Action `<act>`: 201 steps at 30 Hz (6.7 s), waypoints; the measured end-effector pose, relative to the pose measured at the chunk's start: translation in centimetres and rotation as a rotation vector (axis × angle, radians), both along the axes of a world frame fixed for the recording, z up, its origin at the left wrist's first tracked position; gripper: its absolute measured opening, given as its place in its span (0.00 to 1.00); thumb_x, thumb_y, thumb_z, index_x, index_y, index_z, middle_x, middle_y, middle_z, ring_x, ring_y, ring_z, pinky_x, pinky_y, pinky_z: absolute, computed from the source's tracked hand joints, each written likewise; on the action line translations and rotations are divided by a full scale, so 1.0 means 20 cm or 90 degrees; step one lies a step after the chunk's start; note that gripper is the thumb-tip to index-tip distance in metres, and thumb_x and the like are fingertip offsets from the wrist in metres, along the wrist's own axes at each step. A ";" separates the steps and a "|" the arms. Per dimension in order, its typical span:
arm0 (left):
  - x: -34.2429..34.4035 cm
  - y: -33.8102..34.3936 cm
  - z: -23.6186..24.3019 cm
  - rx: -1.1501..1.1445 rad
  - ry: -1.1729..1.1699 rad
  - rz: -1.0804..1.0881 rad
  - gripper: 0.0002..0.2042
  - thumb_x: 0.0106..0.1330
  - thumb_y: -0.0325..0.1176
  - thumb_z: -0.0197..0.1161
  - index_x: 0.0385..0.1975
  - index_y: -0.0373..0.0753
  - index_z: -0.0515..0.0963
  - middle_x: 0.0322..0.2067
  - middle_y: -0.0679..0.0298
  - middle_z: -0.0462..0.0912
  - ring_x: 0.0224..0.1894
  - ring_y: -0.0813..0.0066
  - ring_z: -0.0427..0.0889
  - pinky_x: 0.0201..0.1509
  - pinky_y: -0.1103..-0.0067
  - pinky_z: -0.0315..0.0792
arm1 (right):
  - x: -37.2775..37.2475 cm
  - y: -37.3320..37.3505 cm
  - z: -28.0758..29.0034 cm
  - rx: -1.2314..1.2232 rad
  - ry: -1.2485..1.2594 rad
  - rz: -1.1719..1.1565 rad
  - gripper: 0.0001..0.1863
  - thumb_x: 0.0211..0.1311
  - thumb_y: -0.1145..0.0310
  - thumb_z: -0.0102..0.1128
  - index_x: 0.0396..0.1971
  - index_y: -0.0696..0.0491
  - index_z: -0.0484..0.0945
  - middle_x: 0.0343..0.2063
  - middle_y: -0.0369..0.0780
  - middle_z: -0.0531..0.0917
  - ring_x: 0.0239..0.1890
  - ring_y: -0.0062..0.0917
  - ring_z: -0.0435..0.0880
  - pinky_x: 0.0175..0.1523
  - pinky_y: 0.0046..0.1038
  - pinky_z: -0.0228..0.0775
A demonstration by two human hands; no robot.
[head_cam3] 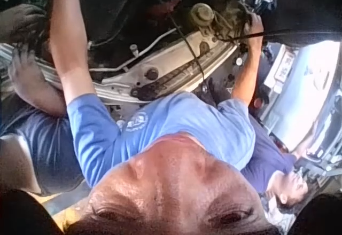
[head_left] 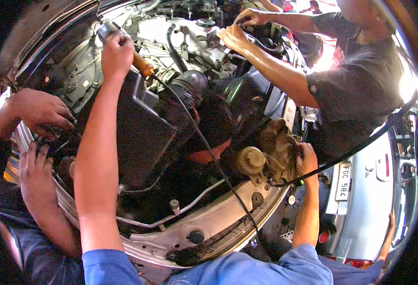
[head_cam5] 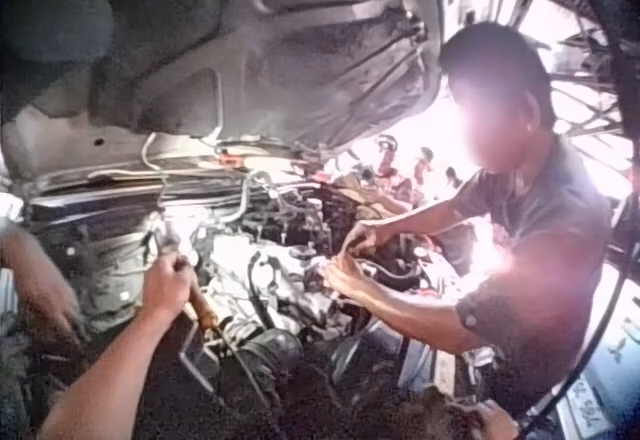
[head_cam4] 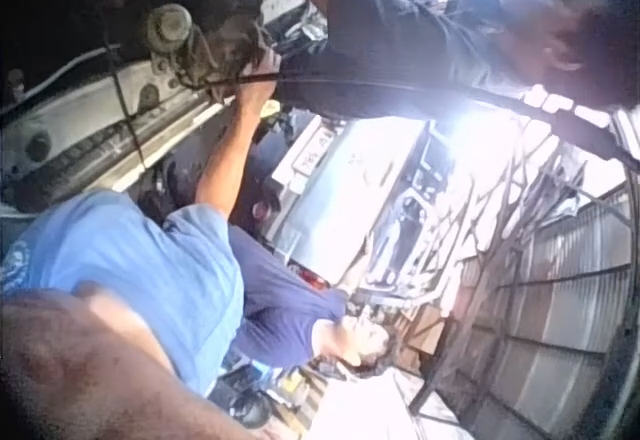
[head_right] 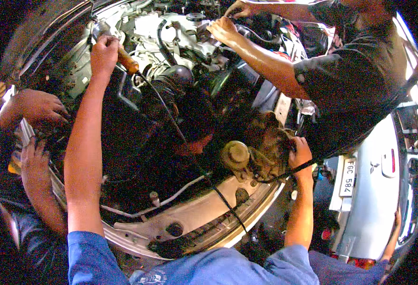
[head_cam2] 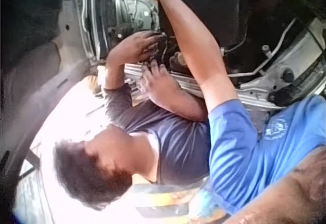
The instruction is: Repairing or maintaining a vehicle engine by inspecting and manipulating components under the hood.
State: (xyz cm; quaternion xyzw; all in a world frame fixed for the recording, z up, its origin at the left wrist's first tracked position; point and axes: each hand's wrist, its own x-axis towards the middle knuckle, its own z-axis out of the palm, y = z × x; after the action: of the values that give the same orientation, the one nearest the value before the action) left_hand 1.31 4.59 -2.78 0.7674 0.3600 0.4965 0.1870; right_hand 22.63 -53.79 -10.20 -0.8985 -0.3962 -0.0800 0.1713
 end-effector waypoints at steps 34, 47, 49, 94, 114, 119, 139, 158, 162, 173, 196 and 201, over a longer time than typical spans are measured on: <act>-0.02 -0.06 0.02 -0.034 -0.100 -0.013 0.11 0.65 0.36 0.60 0.32 0.32 0.80 0.27 0.52 0.84 0.31 0.60 0.84 0.39 0.69 0.74 | -0.84 0.16 -0.15 0.721 0.377 -0.196 0.18 0.68 0.55 0.51 0.38 0.57 0.78 0.24 0.29 0.72 0.26 0.12 0.67 0.31 0.18 0.57; -0.01 -0.08 0.02 -0.027 -0.071 0.006 0.08 0.64 0.33 0.58 0.33 0.36 0.79 0.25 0.57 0.82 0.25 0.69 0.81 0.33 0.73 0.73 | -0.82 0.15 -0.17 0.709 0.385 -0.185 0.12 0.70 0.62 0.48 0.36 0.55 0.78 0.28 0.31 0.76 0.29 0.13 0.70 0.34 0.18 0.60; -0.01 -0.09 0.03 -0.016 -0.092 -0.010 0.07 0.62 0.32 0.58 0.33 0.36 0.79 0.29 0.53 0.83 0.33 0.60 0.83 0.41 0.70 0.74 | -0.83 0.14 -0.17 0.731 0.446 -0.186 0.14 0.70 0.60 0.50 0.38 0.56 0.78 0.33 0.34 0.79 0.36 0.18 0.74 0.44 0.21 0.65; -0.01 -0.14 0.06 -0.004 -0.038 0.016 0.12 0.61 0.38 0.58 0.33 0.36 0.81 0.32 0.51 0.85 0.38 0.51 0.83 0.44 0.64 0.74 | -0.79 0.22 -0.14 0.683 0.294 -0.124 0.18 0.71 0.58 0.49 0.36 0.60 0.77 0.27 0.31 0.72 0.31 0.15 0.66 0.37 0.19 0.55; -0.01 -0.13 0.05 -0.008 -0.044 0.009 0.11 0.59 0.38 0.58 0.33 0.37 0.81 0.30 0.52 0.85 0.35 0.53 0.84 0.41 0.65 0.75 | -0.80 0.20 -0.14 0.660 0.326 -0.163 0.21 0.71 0.56 0.44 0.37 0.58 0.78 0.32 0.36 0.80 0.38 0.21 0.75 0.47 0.25 0.65; -0.01 -0.13 0.05 0.015 -0.045 0.017 0.12 0.60 0.39 0.58 0.32 0.36 0.81 0.31 0.50 0.84 0.36 0.50 0.84 0.42 0.64 0.75 | -0.79 0.20 -0.14 0.661 0.315 -0.166 0.20 0.71 0.56 0.44 0.36 0.58 0.79 0.32 0.35 0.80 0.37 0.20 0.74 0.46 0.24 0.63; -0.01 -0.14 0.06 -0.015 -0.015 0.039 0.13 0.59 0.39 0.59 0.33 0.37 0.82 0.33 0.49 0.85 0.39 0.49 0.84 0.45 0.62 0.75 | -0.80 0.22 -0.12 0.686 0.319 -0.161 0.18 0.71 0.58 0.47 0.37 0.58 0.78 0.31 0.34 0.79 0.35 0.18 0.72 0.43 0.23 0.63; -0.01 -0.14 0.07 -0.045 -0.014 0.039 0.12 0.60 0.40 0.59 0.34 0.38 0.82 0.33 0.49 0.85 0.39 0.49 0.84 0.44 0.62 0.75 | -0.80 0.21 -0.13 0.662 0.288 -0.131 0.20 0.71 0.56 0.46 0.37 0.58 0.79 0.33 0.37 0.80 0.37 0.22 0.75 0.47 0.26 0.65; -0.01 -0.14 0.07 -0.035 -0.023 0.023 0.12 0.60 0.39 0.58 0.34 0.38 0.82 0.33 0.49 0.85 0.39 0.50 0.84 0.44 0.63 0.75 | -0.81 0.21 -0.11 0.624 0.266 -0.138 0.21 0.72 0.55 0.46 0.36 0.58 0.79 0.33 0.37 0.81 0.37 0.23 0.75 0.47 0.27 0.65; -0.01 -0.13 0.06 -0.018 -0.013 0.040 0.11 0.59 0.38 0.59 0.33 0.38 0.82 0.32 0.50 0.85 0.37 0.50 0.84 0.43 0.63 0.76 | -0.80 0.22 -0.13 0.648 0.299 -0.169 0.20 0.73 0.57 0.44 0.38 0.59 0.78 0.33 0.38 0.82 0.37 0.23 0.77 0.47 0.27 0.68; -0.01 -0.12 0.06 -0.060 -0.007 0.035 0.12 0.59 0.40 0.58 0.35 0.40 0.82 0.35 0.49 0.85 0.41 0.49 0.83 0.46 0.62 0.75 | -0.79 0.21 -0.16 0.670 0.289 -0.150 0.21 0.73 0.55 0.43 0.37 0.57 0.79 0.34 0.37 0.80 0.37 0.23 0.74 0.45 0.25 0.65; -0.01 -0.12 0.06 -0.072 -0.018 0.015 0.13 0.60 0.41 0.58 0.35 0.39 0.81 0.35 0.50 0.85 0.41 0.49 0.84 0.46 0.62 0.76 | -0.79 0.20 -0.19 0.664 0.315 -0.159 0.21 0.74 0.58 0.39 0.39 0.56 0.79 0.38 0.37 0.79 0.38 0.23 0.74 0.47 0.25 0.65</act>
State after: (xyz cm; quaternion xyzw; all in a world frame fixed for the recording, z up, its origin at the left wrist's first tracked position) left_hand 1.15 2.23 -1.65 0.7444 0.3938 0.4882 0.2290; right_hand 6.88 -49.82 -13.92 -0.7272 -0.1436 -0.0718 0.6674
